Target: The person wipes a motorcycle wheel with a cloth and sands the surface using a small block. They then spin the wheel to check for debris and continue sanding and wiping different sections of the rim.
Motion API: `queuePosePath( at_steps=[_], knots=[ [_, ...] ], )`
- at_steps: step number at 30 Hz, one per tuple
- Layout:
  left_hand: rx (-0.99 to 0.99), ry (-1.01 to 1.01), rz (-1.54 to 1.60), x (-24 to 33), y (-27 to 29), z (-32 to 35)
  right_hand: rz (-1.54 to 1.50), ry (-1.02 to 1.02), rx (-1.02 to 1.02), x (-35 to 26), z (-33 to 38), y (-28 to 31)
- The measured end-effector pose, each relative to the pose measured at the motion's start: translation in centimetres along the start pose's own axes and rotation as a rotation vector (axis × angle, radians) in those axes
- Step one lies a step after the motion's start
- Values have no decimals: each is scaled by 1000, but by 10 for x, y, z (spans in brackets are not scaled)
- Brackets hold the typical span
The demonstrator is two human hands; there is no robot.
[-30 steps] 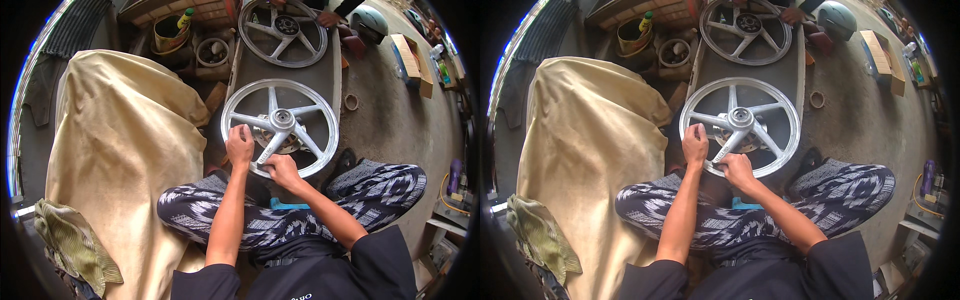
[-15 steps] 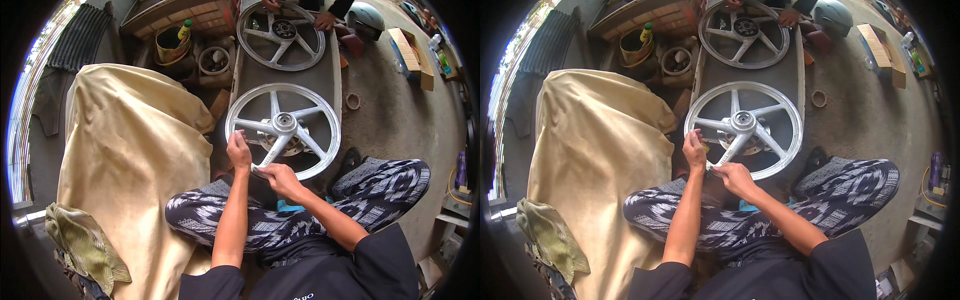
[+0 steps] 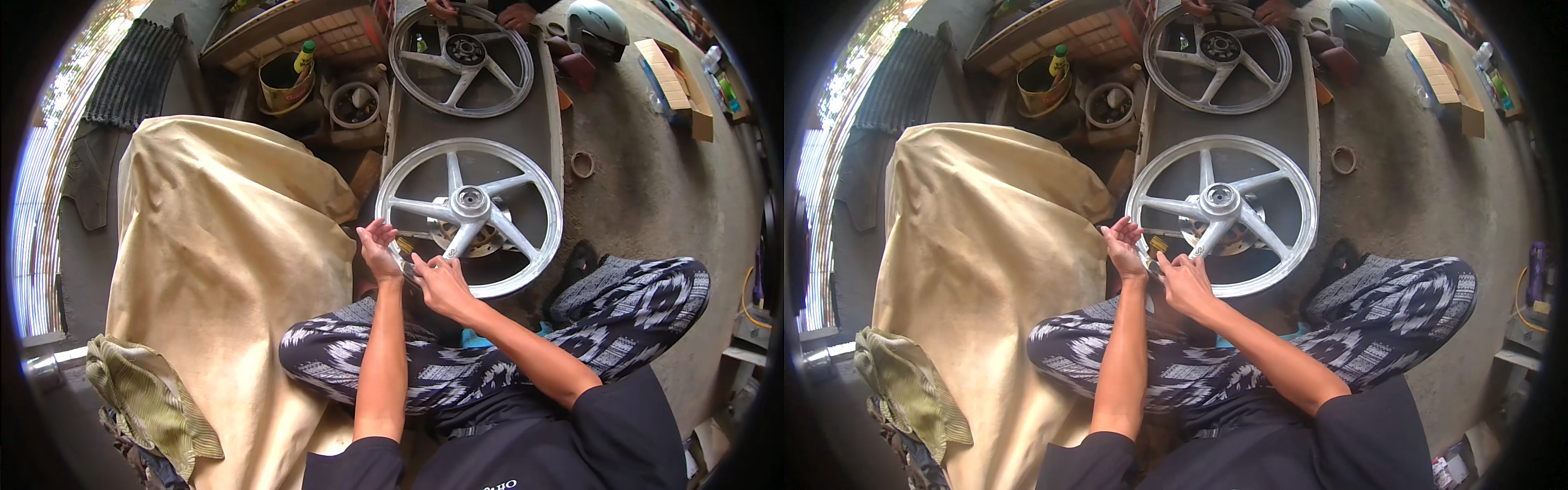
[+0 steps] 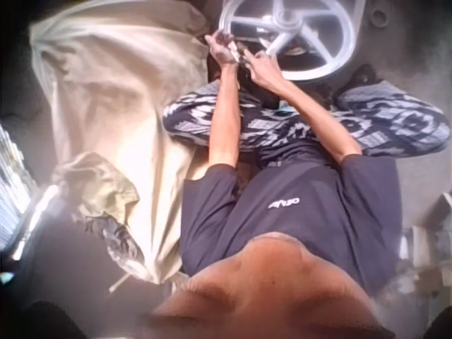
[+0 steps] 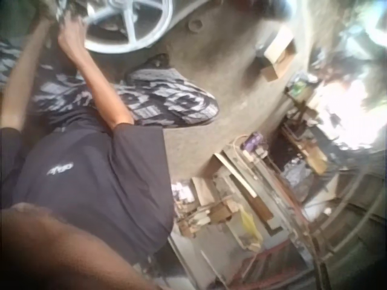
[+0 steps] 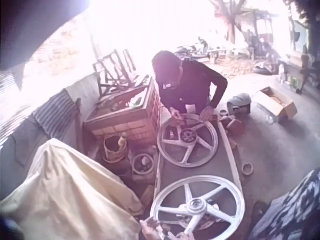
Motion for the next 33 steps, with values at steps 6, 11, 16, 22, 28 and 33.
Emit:
queuePosePath(
  at_steps=[6,11,16,22,28,33],
  knots=[
    [22,-5,-20,3,9,0,15,-60,-70,2,3,12],
    [2,81,95,-1,0,1,-15,11,31,9,1,5],
    [-5,166,177,4,8,-2,-84,-45,-99,13,12,27],
    [5,178,185,1,7,-4,-191,-31,-68,5,13,12],
    [13,191,180,1,12,-6,-133,13,-93,6,22,21],
    [7,175,150,0,8,-4,-66,64,12,-7,16,12]
  ],
)
Point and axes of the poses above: each hand's wrist, its own z-axis away from the middle knuckle, its own y-axis out of the back of the hand, x = y × z, the point moved 8 cm from there along -z, towards the middle knuckle, and after that the axes turned 12 degrees about x, right-handed, at the moved point
